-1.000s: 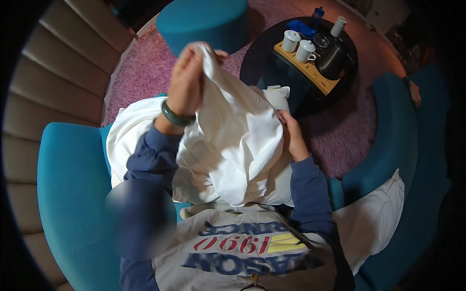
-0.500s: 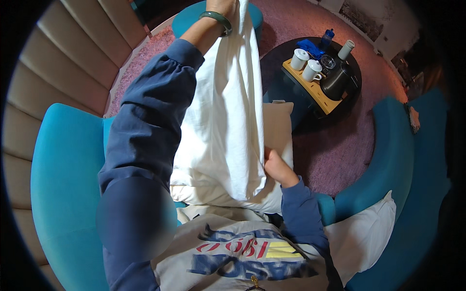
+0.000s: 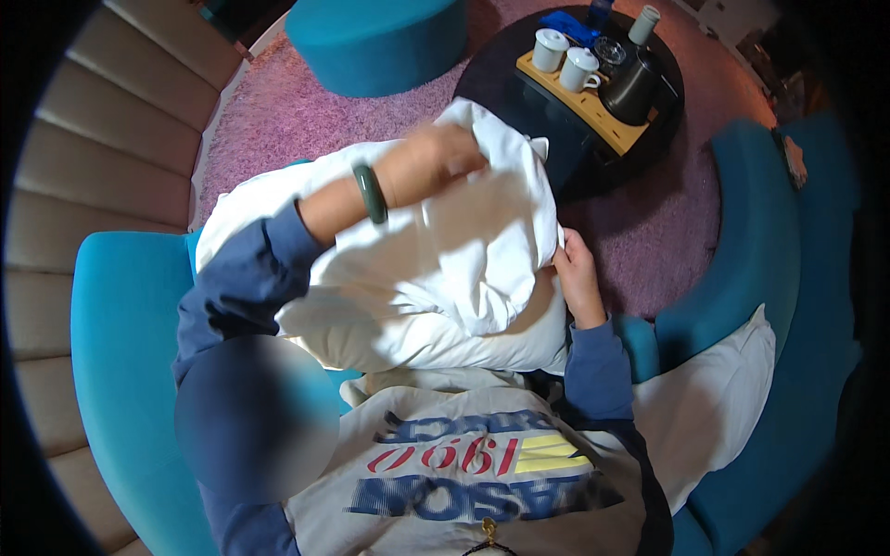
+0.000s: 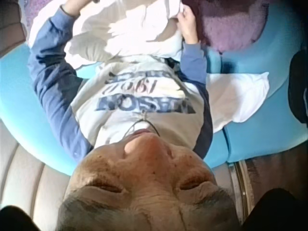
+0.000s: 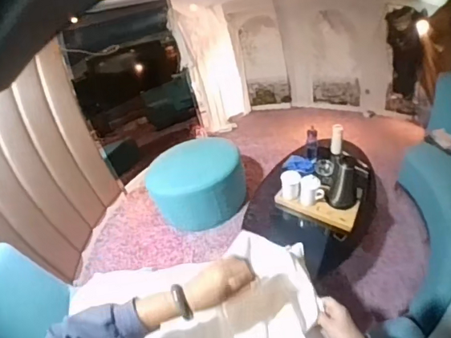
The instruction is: The person inserts a white pillow into a white pillowcase while seated on a teal sofa. They repeatedly adjust the corners and edges, pull the fabric over the pillow, and smooth the surface to fit the case.
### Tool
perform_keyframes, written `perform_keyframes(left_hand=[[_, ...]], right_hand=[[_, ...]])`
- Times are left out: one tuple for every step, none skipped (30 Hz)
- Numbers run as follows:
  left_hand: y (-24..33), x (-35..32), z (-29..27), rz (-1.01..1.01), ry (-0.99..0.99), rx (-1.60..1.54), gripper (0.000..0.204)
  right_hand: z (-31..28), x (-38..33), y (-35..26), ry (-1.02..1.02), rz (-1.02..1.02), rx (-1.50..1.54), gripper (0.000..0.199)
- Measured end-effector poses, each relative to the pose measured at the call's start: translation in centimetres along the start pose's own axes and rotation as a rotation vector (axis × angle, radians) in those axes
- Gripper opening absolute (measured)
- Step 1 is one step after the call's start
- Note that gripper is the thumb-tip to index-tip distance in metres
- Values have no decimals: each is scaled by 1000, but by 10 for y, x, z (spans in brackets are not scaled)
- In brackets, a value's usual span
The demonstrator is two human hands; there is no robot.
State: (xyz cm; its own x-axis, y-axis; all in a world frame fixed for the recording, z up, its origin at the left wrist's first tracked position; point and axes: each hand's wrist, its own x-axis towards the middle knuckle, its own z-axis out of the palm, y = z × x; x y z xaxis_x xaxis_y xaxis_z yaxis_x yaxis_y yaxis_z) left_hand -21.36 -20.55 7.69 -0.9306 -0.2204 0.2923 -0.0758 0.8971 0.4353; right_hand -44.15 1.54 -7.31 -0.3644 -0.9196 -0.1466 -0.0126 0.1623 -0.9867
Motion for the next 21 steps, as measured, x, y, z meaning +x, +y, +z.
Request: perform_keyframes(left_hand=[[17, -13, 22, 51, -50, 5, 13], [30, -24, 43, 109, -100, 6, 14], [47, -34, 51, 84, -98, -33, 23], [60, -41, 60, 72, -96, -80, 32], [69, -45, 66, 58, -101, -79, 41], [75, -48, 70, 42, -105, -77, 51], [76, -52, 74, 55, -153, -42, 65], [78, -55, 77, 54, -171, -29, 66], [79, -55, 80, 55, -185, -13, 68], [81, -56, 82, 55, -199, 2, 69], [85, -56, 83, 78, -183, 38, 60], [85, -57, 88, 111, -170, 73, 54], [84, -60, 94, 144, -156, 107, 48], [83, -61, 98, 177, -141, 141, 42], [85, -54, 92, 182, -98, 80, 23], [86, -51, 83, 103, -62, 76, 22], [85, -49, 74, 24, -26, 73, 21], [82, -46, 64, -49, 11, 65, 20], [75, -40, 52, -24, 213, 64, 27], [69, -33, 40, -59, 391, 61, 25], [60, -32, 25, -108, 518, 52, 30]], right_hand=[[3, 1, 4, 14, -28, 43, 20], [3, 1, 8, 36, -55, 84, 22], [4, 1, 8, 8, -24, 124, 30], [5, -1, 7, 36, -14, 122, 31], [8, -4, 5, 63, -3, 121, 32], [9, -5, 4, 88, 5, 118, 34], [9, -5, 6, 106, 11, 85, 37], [10, -7, 7, 106, 12, 89, 38], [8, -7, 6, 106, 9, 91, 38], [8, -7, 6, 106, 6, 93, 38], [8, -8, 9, 136, -9, 105, 39], [7, -8, 11, 127, -9, 85, 39], [6, -7, 13, 118, -9, 64, 40], [6, -8, 15, 107, -8, 44, 40], [5, -10, 15, 128, -28, 17, 40], [8, -11, 14, 139, -54, -5, 39], [9, -12, 13, 149, -81, -27, 38], [7, -13, 17, 151, -82, -53, 36], [5, -13, 24, 149, -82, -77, 35], [3, -15, 29, 147, -82, -102, 33], [8, -21, 3, 141, -94, -271, 30]])
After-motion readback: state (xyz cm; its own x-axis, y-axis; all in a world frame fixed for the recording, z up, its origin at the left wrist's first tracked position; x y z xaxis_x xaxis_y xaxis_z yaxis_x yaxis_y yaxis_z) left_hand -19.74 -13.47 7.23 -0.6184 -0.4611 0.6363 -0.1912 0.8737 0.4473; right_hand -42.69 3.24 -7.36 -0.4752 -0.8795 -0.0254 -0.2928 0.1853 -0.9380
